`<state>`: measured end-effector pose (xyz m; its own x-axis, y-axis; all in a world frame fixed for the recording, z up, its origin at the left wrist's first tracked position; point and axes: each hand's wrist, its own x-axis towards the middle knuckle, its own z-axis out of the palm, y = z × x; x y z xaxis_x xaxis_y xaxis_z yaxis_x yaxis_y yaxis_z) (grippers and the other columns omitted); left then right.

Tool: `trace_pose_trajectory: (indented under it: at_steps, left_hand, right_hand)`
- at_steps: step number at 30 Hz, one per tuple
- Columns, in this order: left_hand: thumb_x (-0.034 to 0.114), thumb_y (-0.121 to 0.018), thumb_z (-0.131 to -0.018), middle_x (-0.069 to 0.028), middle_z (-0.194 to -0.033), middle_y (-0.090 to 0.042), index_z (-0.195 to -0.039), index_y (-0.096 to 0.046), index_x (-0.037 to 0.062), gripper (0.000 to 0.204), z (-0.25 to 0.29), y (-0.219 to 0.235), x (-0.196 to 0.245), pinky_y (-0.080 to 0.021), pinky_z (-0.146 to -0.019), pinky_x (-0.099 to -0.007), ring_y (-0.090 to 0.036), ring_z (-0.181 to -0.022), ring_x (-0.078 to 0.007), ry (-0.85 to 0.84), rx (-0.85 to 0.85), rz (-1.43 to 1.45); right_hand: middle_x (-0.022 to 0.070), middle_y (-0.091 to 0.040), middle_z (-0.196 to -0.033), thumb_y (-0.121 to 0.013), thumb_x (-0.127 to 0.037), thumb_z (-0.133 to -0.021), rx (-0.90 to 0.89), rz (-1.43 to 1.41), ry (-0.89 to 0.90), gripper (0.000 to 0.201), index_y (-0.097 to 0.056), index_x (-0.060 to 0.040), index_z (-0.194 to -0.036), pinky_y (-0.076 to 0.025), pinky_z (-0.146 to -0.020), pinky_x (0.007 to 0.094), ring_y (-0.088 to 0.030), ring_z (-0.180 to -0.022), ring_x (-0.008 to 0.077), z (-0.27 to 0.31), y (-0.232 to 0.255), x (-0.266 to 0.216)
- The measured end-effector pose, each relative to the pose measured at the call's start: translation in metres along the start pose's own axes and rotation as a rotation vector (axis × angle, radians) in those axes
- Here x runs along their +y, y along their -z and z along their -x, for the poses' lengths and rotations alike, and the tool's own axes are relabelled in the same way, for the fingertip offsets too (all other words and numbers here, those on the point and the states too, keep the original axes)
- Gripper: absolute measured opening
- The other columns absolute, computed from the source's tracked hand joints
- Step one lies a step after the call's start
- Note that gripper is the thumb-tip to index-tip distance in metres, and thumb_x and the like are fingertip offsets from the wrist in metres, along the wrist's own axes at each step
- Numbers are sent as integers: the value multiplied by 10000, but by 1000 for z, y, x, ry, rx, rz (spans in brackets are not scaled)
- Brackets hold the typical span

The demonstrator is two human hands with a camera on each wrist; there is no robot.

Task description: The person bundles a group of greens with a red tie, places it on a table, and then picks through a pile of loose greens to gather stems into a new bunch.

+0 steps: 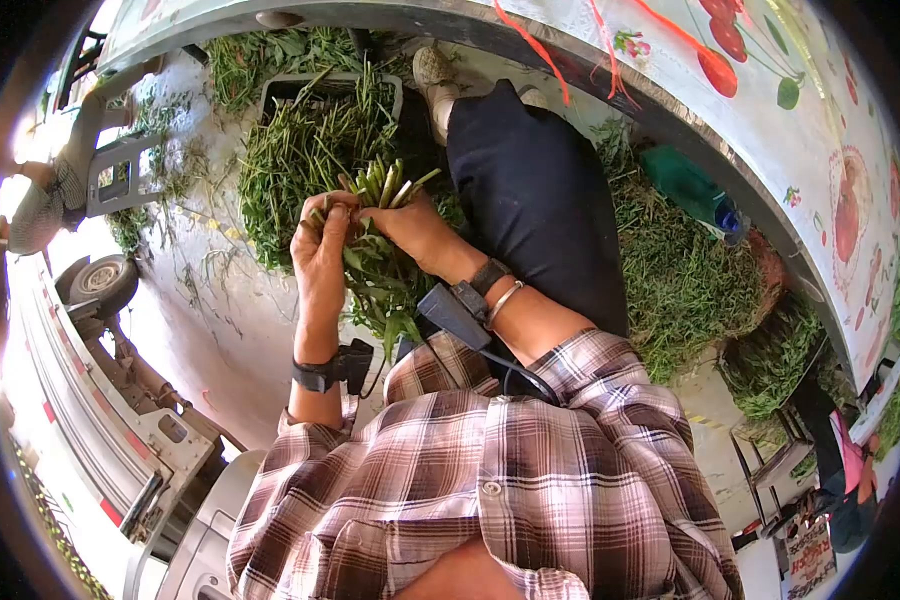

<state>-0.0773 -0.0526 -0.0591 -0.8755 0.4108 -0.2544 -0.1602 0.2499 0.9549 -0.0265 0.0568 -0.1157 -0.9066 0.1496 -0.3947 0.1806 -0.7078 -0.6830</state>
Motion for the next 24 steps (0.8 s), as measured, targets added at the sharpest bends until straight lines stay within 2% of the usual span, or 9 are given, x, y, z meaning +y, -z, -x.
trace_pose_trajectory:
  at_steps: [1, 2, 4, 9, 10, 14, 16, 21, 24]
  left_hand:
    - [90, -517, -903, -17, -919, -512, -983, -550, 4, 123, -1, -5, -2, -417, -719, -214, -495, -791, -70, -5, 24, 3]
    - [175, -513, -918, 20, -867, -522, -1014, -540, 39, 169, 0, -10, -4, -391, -687, -195, -453, -754, -47, -27, 35, 14]
    - [187, -513, -919, 19, -866, -518, -1029, -530, 41, 183, -2, -13, -12, -389, -677, -194, -449, -740, -46, -26, 83, 11]
    - [267, -501, -927, 11, -862, -503, -1057, -514, 50, 253, -3, -12, -16, -389, -678, -199, -443, -740, -53, 16, 198, 42]
    - [275, -491, -932, 10, -873, -498, -1057, -517, 53, 255, -4, -15, -11, -385, -678, -196, -435, -758, -53, -45, 215, 19]
    - [235, -499, -930, 31, -880, -459, -1054, -513, 48, 225, -4, -18, -9, -355, -694, -191, -389, -766, -53, -1, 218, 130]
    - [229, -466, -940, 6, -953, -475, -1060, -511, 47, 222, -2, -21, -9, -361, -774, -220, -421, -848, -77, -47, 220, 132]
    - [235, -405, -953, -59, -1096, -486, -1132, -506, 40, 283, -3, -18, -14, -332, -924, -288, -435, -1033, -148, -128, 210, 58]
    - [260, -368, -955, -91, -1184, -471, -1227, -478, 44, 364, -4, -19, -5, -285, -992, -323, -392, -1144, -199, -223, 189, -174]
  right_hand:
    - [-14, -601, -835, -637, -60, -777, -12, -58, -18, 141, -600, -38, -911, -439, -668, 241, -516, -755, 60, 0, 1, -1]
    - [-14, -601, -835, -637, -60, -777, -9, -59, -18, 141, -600, -38, -911, -439, -668, 241, -516, -755, 60, 0, 1, -1]
    - [-17, -607, -883, -627, -82, -792, -31, -103, -90, 181, -601, -36, -965, -439, -703, 236, -521, -799, 55, 1, 0, -3]
    - [-12, -609, -940, -629, -102, -793, -148, -50, -86, 248, -593, -33, -1029, -435, -749, 236, -526, -851, 64, 3, -3, -8]
    - [-8, -609, -950, -632, -107, -791, -180, -42, -104, 266, -589, -32, -1042, -436, -759, 240, -528, -863, 70, 3, -3, -9]
    - [1, -610, -941, -634, -107, -778, -192, -19, -171, 291, -583, -32, -1055, -438, -759, 249, -536, -855, 85, 6, -2, -15]
    - [8, -594, -1001, -634, -93, -770, -232, 10, -210, 328, -570, -19, -1084, -432, -794, 240, -532, -894, 79, 5, 0, -16]
    - [12, -613, -959, -639, -62, -739, -227, -6, -181, 326, -581, -37, -1059, -439, -769, 248, -547, -856, 105, 6, -1, -15]
    - [21, -617, -985, -642, -53, -737, -210, -39, -165, 328, -582, -38, -1059, -441, -772, 248, -555, -877, 108, 5, -3, -17]
